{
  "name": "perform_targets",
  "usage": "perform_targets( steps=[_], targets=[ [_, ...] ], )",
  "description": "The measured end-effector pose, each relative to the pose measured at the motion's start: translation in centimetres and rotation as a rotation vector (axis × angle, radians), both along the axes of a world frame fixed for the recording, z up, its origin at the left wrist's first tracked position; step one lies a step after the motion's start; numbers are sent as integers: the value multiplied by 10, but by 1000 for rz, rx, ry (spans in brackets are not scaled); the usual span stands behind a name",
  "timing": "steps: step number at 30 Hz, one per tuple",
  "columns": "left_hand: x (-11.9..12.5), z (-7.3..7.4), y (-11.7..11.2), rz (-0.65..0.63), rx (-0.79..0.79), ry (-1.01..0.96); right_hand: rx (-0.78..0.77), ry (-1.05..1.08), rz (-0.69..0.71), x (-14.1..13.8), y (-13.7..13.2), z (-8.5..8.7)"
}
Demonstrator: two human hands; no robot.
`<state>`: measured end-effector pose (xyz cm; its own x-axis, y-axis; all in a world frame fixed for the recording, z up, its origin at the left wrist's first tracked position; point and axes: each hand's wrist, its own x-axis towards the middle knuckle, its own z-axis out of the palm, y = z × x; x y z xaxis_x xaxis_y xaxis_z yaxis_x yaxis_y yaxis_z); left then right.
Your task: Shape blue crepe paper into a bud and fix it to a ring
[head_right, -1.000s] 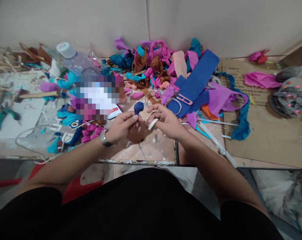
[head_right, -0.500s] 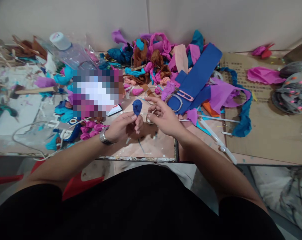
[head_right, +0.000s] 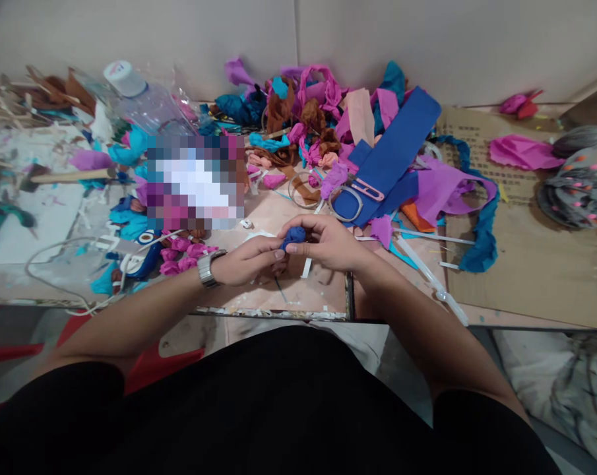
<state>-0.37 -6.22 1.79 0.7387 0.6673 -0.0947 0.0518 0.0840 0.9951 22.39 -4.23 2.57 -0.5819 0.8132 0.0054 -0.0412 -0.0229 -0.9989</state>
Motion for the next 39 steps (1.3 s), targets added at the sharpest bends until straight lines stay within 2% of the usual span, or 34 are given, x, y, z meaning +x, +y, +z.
perform_targets(
  steps=[3, 5, 10, 16, 19, 22, 26, 29, 31, 34, 39],
  targets=[
    [-1, 2, -1, 10, 125, 52, 33, -2, -6, -1, 0, 1],
    [-1, 3, -2, 17, 108, 42, 46, -15, -6, 0, 0, 2],
    [2, 4, -2, 35, -148, -77, 17, -1, 19, 2, -1, 2],
    [3, 2, 0, -1, -418, -140, 32, 27, 6, 4, -2, 4],
    [3, -1, -1, -1, -578, -202, -16, 53, 59, 5, -4, 5],
    [4, 0, -3, -59, -642, -225, -68, 72, 157, 5, -5, 6],
    [7, 3, -4, -127, -664, -235, -2, 40, 127, 6, -4, 7],
    [8, 1, -6, -119, -586, -224, 36, 34, 107, 6, -3, 8],
    [8, -2, -7, -76, -456, -203, 50, 29, 88, 7, -3, 9],
    [6, -5, -7, 8, -130, -116, 69, 0, 49, 8, -3, 10],
    [0, -5, -1, 54, 483, 143, 102, -17, 36, 9, -2, 9]
  ],
)
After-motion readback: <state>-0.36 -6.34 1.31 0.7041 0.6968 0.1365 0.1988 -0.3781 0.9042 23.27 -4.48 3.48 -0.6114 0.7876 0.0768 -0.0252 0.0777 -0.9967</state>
